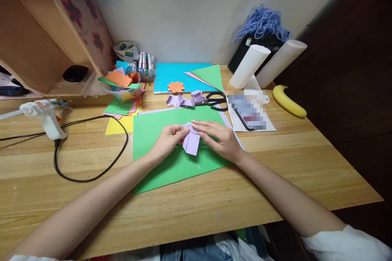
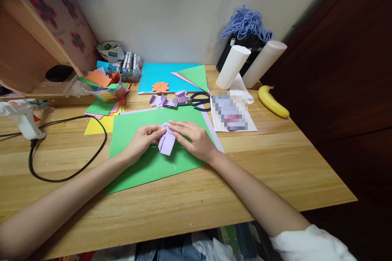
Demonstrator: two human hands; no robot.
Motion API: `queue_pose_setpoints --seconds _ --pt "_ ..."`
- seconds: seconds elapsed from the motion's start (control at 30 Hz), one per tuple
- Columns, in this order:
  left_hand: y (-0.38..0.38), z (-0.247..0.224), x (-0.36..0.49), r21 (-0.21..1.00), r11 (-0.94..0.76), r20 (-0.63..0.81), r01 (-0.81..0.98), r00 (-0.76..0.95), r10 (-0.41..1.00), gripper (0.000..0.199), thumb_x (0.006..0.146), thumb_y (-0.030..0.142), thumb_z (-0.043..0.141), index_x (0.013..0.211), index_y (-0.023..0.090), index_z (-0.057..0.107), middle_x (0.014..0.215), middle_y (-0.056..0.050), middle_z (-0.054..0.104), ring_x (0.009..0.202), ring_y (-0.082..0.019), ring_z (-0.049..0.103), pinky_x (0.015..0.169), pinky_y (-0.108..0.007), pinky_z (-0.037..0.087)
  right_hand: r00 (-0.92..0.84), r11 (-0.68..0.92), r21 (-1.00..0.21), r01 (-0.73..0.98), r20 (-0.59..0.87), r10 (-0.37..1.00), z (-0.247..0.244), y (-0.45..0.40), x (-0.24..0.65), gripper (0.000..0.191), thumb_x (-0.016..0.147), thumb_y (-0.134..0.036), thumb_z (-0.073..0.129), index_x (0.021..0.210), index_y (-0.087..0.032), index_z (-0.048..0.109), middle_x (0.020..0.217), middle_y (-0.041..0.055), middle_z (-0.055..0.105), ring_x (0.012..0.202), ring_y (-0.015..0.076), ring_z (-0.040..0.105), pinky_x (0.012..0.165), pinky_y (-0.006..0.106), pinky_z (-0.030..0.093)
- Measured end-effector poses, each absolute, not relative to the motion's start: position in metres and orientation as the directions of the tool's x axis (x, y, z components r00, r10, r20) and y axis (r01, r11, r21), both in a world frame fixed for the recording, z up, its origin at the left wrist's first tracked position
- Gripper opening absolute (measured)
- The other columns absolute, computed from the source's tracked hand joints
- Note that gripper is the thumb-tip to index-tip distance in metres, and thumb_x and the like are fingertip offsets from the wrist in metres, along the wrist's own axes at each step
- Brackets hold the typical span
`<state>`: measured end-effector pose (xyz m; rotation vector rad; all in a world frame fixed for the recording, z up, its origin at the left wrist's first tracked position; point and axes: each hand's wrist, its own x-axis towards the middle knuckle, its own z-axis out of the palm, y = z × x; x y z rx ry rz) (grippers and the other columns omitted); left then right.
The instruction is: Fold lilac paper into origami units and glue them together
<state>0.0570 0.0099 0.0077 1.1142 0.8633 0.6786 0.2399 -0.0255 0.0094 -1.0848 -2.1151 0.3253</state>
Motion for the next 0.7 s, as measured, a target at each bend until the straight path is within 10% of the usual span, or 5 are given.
queue_pose_setpoints --seconds 0.7 --pt "0.013 0.008 0.055 0.926 0.377 -0.309 -0.004 0.562 0.767 0.035 0.066 0.042 0.068 0.074 0.009 0.062 0.063 0.0 0.059 0.056 -0.009 0.052 0.057 -0.021 0.043 -0.645 0.785 -0.118 0.608 0.503 0.575 0.015 -0.019 0.264 0.032 0.086 -0.011 0.046 0.113 -0.024 0.057 0.115 0.0023 0.061 0.096 0.0185 0.059 0.077 0.035 0.053"
